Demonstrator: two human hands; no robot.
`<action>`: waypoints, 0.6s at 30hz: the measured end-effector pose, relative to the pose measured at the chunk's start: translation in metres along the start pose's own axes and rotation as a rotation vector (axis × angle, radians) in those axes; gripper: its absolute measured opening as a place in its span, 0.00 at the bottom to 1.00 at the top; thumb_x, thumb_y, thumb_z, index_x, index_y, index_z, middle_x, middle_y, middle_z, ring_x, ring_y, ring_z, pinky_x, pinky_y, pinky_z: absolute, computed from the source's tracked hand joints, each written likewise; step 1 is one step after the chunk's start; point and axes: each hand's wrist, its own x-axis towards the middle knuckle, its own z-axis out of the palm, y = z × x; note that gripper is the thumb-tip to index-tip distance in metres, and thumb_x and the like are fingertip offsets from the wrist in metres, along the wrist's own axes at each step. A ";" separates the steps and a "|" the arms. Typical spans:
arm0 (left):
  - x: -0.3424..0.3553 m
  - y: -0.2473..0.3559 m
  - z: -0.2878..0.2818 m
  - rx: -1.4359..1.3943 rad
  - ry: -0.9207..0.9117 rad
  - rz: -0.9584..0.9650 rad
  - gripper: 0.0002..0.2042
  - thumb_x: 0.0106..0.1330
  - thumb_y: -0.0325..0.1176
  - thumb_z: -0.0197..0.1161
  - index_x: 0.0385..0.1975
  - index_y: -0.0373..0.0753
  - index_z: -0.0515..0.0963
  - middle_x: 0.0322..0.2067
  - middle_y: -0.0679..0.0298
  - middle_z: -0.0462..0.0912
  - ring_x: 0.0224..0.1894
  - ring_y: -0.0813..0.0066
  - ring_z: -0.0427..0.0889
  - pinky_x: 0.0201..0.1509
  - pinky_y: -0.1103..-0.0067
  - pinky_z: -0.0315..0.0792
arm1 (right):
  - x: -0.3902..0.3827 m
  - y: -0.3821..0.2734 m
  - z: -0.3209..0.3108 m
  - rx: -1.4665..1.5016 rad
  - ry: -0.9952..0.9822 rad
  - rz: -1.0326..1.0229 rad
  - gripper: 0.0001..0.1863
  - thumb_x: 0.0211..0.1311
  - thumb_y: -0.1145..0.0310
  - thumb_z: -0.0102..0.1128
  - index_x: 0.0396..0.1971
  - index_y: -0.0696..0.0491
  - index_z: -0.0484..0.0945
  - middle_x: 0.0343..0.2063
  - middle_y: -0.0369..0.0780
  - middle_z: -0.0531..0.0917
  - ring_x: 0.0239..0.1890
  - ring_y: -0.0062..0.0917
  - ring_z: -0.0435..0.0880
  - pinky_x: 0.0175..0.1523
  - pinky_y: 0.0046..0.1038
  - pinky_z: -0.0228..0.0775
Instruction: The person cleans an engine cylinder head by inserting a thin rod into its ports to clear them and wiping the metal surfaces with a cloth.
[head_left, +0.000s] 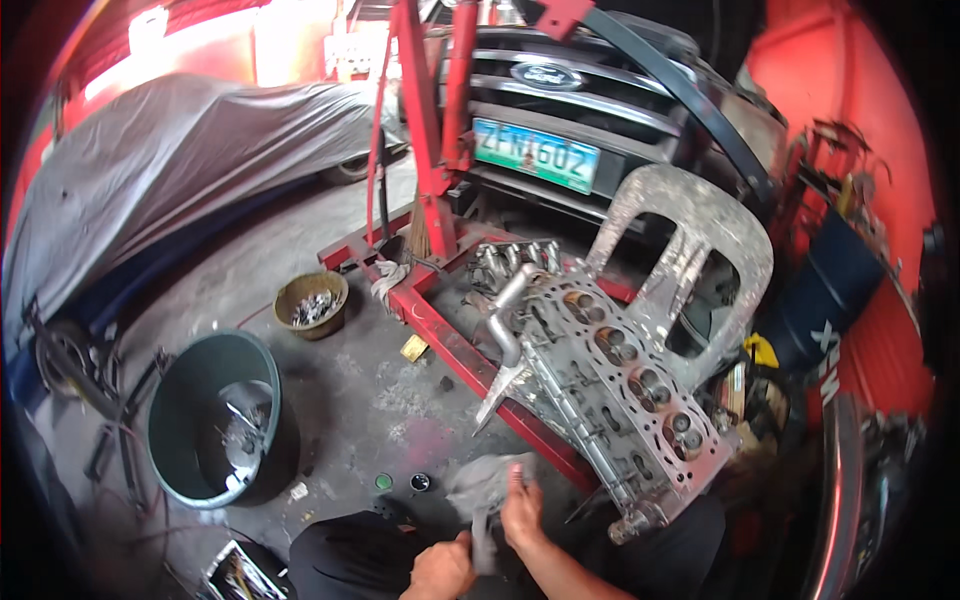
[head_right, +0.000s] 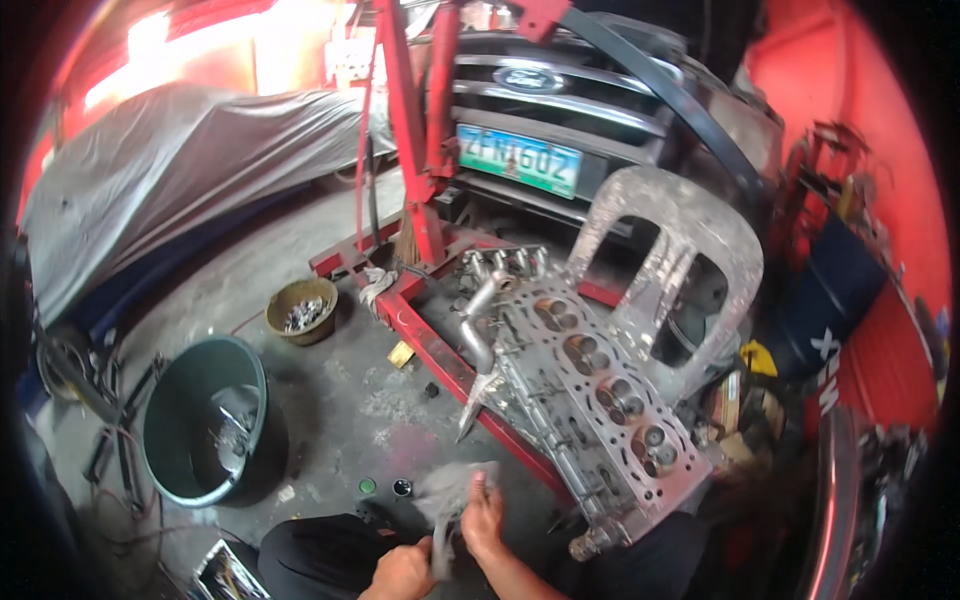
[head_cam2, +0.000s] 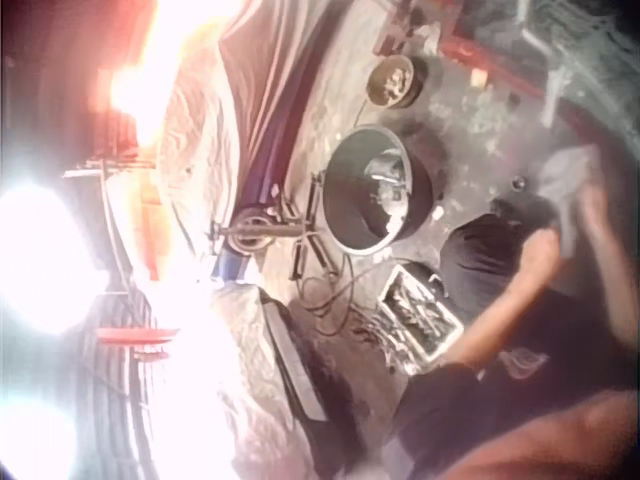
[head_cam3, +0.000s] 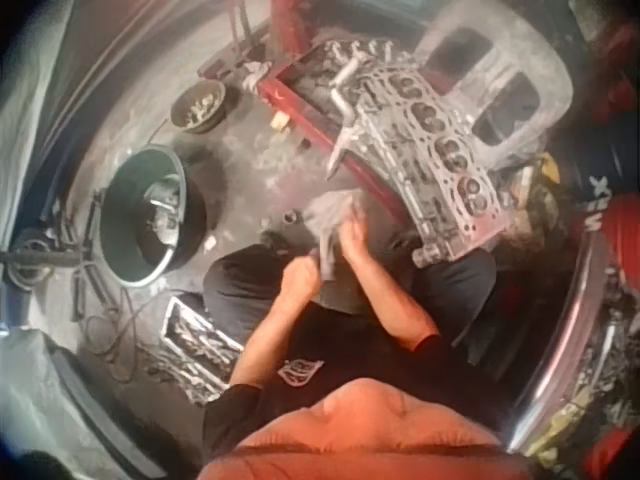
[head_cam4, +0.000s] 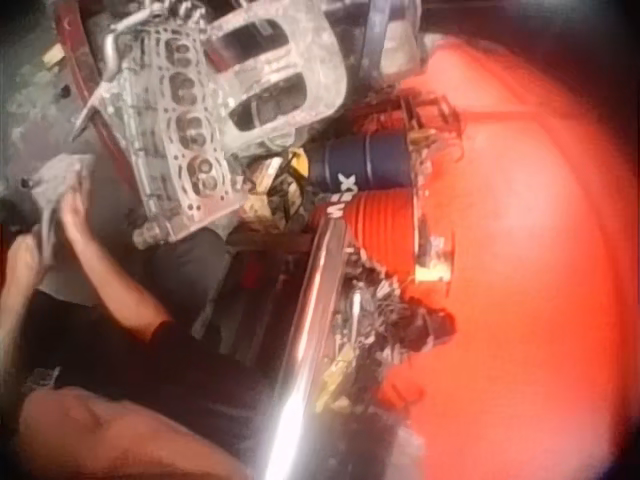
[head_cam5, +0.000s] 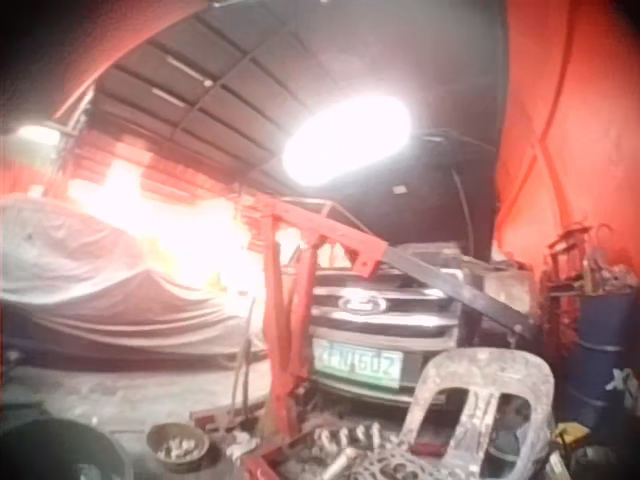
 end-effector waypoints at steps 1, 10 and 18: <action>-0.006 -0.004 -0.005 -0.032 0.006 -0.004 0.15 0.63 0.29 0.58 0.50 0.39 0.75 0.25 0.42 0.82 0.32 0.46 0.84 0.34 0.58 0.76 | -0.003 -0.013 0.004 0.002 0.124 -0.091 0.23 0.75 0.55 0.48 0.54 0.61 0.73 0.51 0.49 0.79 0.52 0.35 0.78 0.58 0.34 0.67; -0.017 0.006 -0.042 -0.443 0.269 -0.064 0.07 0.67 0.31 0.55 0.36 0.36 0.78 0.22 0.43 0.80 0.29 0.39 0.81 0.33 0.52 0.73 | 0.107 -0.100 0.023 -0.838 0.293 -1.150 0.27 0.50 0.85 0.55 0.54 0.57 0.74 0.62 0.52 0.70 0.55 0.50 0.74 0.61 0.43 0.66; -0.027 -0.001 -0.042 -0.590 0.223 0.037 0.07 0.67 0.31 0.56 0.40 0.37 0.78 0.27 0.43 0.82 0.31 0.40 0.81 0.34 0.55 0.74 | 0.147 -0.124 0.062 -1.082 0.366 -0.314 0.25 0.56 0.75 0.59 0.56 0.57 0.70 0.69 0.56 0.56 0.49 0.54 0.80 0.53 0.48 0.74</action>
